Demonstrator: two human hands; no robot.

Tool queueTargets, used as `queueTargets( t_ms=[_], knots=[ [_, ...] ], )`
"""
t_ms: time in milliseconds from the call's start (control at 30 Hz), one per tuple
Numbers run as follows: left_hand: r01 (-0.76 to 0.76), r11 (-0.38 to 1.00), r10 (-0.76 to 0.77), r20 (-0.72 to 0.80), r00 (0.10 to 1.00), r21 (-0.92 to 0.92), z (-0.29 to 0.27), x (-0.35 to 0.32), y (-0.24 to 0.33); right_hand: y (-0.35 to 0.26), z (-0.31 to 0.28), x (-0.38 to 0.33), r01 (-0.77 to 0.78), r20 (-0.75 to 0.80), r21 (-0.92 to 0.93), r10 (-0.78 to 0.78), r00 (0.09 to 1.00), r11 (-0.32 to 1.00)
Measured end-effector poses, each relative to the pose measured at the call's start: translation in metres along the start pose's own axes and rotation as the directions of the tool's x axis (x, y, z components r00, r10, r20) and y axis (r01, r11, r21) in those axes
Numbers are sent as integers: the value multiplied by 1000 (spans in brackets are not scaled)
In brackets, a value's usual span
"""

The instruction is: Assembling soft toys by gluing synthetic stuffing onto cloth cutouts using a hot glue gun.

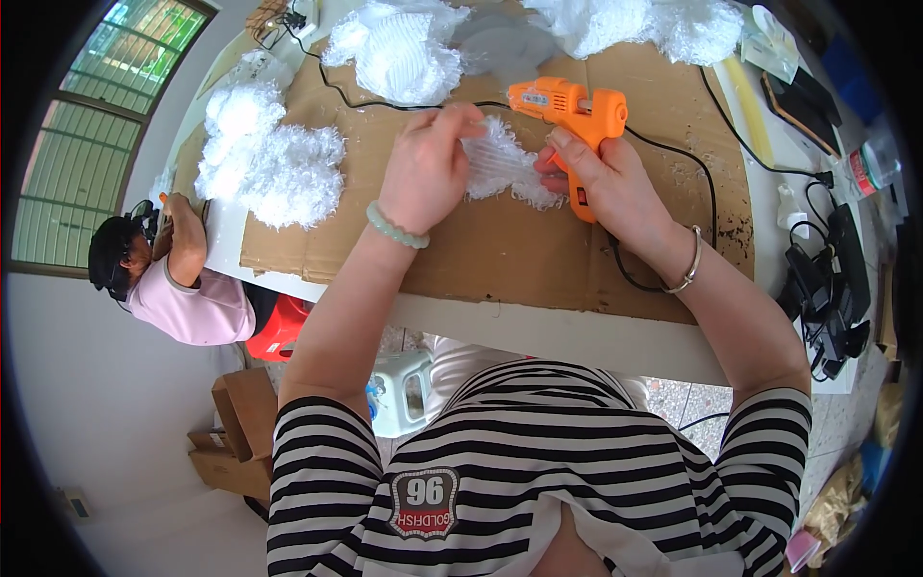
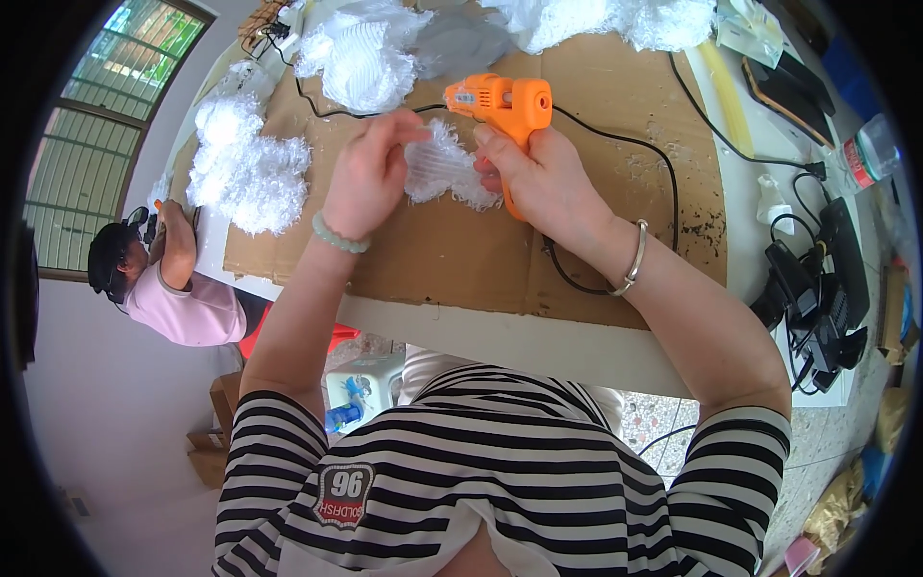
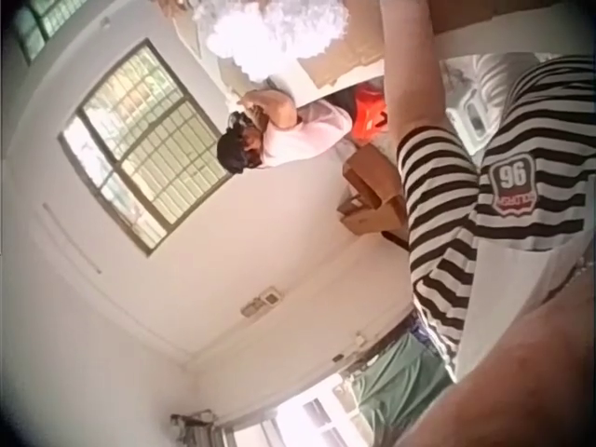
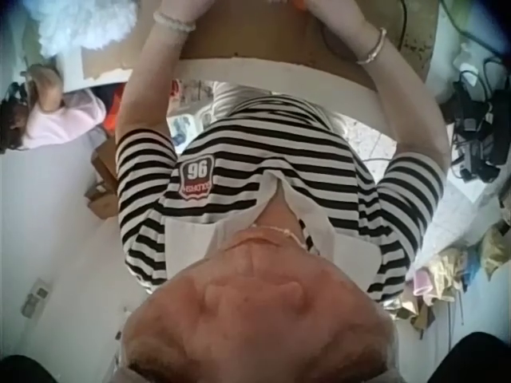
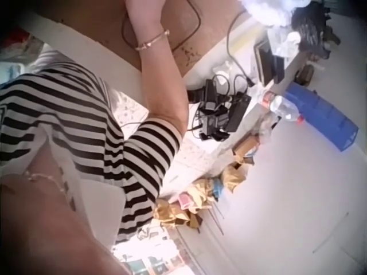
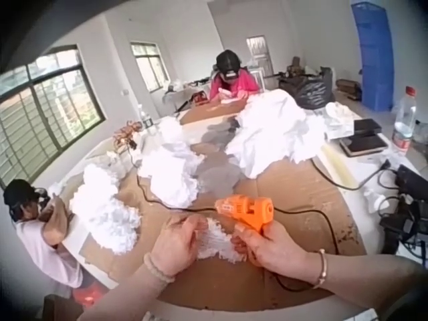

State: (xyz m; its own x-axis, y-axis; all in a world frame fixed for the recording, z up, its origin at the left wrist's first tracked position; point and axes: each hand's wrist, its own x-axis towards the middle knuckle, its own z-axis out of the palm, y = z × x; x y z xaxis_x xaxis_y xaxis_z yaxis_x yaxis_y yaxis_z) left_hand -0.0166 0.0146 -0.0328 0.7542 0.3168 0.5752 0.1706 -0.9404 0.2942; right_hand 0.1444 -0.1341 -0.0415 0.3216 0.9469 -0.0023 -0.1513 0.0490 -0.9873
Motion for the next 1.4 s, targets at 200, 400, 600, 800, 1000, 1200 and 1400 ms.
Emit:
queueTargets(
  t_ms=[200,400,600,800,1000,1200,1400],
  knots=[
    [271,873,-303,-16,953,-406,-4,0,-6,-1,1,0,-20,-39,65,22,999,998],
    [-67,997,70,150,986,-24,-1,8,0,-2,-2,1,-19,-38,84,23,999,996],
    [300,898,-324,-24,946,-321,-29,13,-14,-4,0,-1,-20,-44,101,24,999,995],
    [13,1000,-14,80,997,16,-5,2,-10,-3,1,-2,-16,-41,91,20,999,996],
    [176,983,-175,24,984,-58,-20,1,-5,-7,1,-3,-28,-42,112,33,999,993],
    [400,870,-400,64,914,-287,-22,-6,-2,-4,-1,-1,-14,-24,95,16,1000,995],
    [58,996,-56,30,998,-65,-15,-7,-7,-2,-1,-2,-15,-33,100,19,999,995]
  ],
)
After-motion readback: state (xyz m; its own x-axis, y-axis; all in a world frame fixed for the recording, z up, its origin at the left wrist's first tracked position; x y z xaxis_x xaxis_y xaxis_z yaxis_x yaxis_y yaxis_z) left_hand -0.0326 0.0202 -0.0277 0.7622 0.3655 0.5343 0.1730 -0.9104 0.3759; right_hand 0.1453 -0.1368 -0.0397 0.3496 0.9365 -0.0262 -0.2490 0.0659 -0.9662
